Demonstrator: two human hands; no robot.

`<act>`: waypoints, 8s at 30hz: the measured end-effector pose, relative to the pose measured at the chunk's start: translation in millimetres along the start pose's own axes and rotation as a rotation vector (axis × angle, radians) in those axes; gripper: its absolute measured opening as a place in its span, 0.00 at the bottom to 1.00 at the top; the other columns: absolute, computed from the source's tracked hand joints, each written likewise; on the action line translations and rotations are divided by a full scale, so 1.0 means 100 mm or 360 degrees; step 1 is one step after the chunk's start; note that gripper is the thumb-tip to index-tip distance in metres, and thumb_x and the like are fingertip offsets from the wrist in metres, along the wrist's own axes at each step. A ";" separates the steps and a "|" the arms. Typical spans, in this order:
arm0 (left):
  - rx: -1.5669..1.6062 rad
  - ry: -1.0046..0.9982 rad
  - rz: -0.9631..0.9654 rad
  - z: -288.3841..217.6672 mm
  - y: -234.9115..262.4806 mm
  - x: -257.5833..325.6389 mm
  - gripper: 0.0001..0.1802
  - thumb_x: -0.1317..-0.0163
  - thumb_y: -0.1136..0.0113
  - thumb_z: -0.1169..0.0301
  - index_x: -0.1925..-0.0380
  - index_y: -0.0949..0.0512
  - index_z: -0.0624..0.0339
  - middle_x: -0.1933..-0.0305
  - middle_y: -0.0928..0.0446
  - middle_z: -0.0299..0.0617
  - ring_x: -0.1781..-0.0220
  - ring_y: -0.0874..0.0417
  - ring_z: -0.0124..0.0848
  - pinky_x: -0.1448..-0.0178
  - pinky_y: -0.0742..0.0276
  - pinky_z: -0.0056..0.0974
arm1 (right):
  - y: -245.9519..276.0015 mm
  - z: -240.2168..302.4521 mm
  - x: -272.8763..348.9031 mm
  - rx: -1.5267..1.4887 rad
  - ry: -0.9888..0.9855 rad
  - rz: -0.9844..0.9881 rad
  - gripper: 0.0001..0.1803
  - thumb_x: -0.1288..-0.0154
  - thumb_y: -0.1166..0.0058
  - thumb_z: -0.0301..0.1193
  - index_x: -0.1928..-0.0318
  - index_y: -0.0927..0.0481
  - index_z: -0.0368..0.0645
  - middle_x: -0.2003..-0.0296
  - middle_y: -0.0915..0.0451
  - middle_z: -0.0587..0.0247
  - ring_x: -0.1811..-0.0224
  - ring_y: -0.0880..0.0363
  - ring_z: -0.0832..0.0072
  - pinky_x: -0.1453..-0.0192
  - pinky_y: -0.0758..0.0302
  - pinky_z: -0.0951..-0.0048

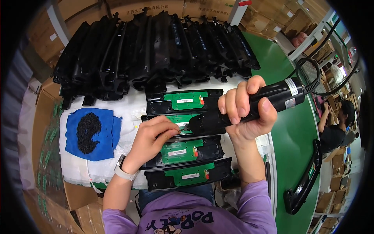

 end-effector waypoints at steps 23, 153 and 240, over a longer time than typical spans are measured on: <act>0.0205 0.0330 -0.0118 0.17 0.08 0.03 0.02 0.47 0.40 0.79 0.72 0.20 0.66 0.73 0.24 0.37 0.72 0.25 0.22 0.68 0.31 0.26 | 0.18 -0.15 -0.07 0.0201 -0.0422 -0.0183 0.12 0.41 0.52 0.35 0.63 0.32 0.40 0.84 0.34 0.66 0.88 0.38 0.78 0.77 0.36 0.73; -0.0364 0.0099 0.0328 0.22 0.25 0.19 0.11 0.54 0.34 0.68 0.74 0.24 0.59 0.74 0.26 0.39 0.68 0.23 0.37 0.65 0.28 0.37 | -0.35 -0.70 0.13 0.0516 -0.0624 0.0165 0.17 0.46 0.43 0.32 0.62 0.35 0.38 0.85 0.34 0.64 0.88 0.39 0.78 0.84 0.39 0.78; -0.1400 0.0003 0.0932 -0.50 -0.65 0.91 0.49 0.58 0.35 0.43 0.37 0.38 0.54 0.32 0.46 0.56 0.29 0.49 0.53 0.39 0.48 0.67 | 1.18 -0.32 0.40 0.3249 -0.0208 -0.0239 0.20 0.37 0.52 0.41 0.51 0.25 0.42 0.65 0.24 0.56 0.61 0.23 0.59 0.61 0.25 0.62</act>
Point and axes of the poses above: each hand's wrist, its own x-axis away from the middle knuckle, its own y-axis out of the back of the hand, z = x × y, the point moved 4 cm from there along -x, towards the middle knuckle
